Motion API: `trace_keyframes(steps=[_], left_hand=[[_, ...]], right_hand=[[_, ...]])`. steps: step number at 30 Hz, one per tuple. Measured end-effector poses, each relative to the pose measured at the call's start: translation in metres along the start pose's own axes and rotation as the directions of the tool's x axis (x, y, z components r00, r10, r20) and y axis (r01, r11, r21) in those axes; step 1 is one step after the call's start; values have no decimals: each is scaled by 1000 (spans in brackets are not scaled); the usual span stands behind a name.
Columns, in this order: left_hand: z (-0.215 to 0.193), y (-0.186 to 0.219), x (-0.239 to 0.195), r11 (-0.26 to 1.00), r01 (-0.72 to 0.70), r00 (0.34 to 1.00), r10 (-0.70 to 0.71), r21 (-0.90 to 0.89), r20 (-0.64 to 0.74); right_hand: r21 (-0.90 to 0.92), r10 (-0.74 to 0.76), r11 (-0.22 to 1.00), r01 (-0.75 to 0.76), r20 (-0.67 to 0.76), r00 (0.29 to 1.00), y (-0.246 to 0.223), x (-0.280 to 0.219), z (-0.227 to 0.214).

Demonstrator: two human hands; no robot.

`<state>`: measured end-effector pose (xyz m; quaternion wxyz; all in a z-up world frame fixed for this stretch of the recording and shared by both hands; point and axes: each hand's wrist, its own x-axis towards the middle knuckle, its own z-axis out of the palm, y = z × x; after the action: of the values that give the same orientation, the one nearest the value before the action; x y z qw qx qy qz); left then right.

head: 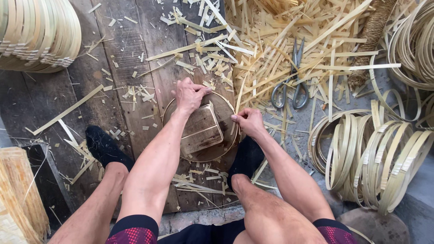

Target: The person fits circular bamboo rings over woven bases, uses a wooden block to press them into place, and trims the excess woven strips using large shears.

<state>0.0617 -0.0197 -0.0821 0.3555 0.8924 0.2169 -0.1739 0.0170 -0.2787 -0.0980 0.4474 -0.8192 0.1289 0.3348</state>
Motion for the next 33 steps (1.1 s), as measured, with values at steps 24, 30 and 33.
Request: trace_keyframes(steps=[24, 30, 33], left_hand=[[-53, -114, -98, 707, 437, 851, -524, -556, 3], [-62, -106, -135, 61, 442, 822, -427, -895, 377], [-35, -105, -170, 67, 586, 755, -407, -807, 514]], right_hand=[[155, 73, 985, -82, 61, 995, -12, -39, -7], [581, 83, 759, -293, 360, 929, -20, -60, -23], [512, 96, 803, -306, 395, 914, -17, -65, -4]])
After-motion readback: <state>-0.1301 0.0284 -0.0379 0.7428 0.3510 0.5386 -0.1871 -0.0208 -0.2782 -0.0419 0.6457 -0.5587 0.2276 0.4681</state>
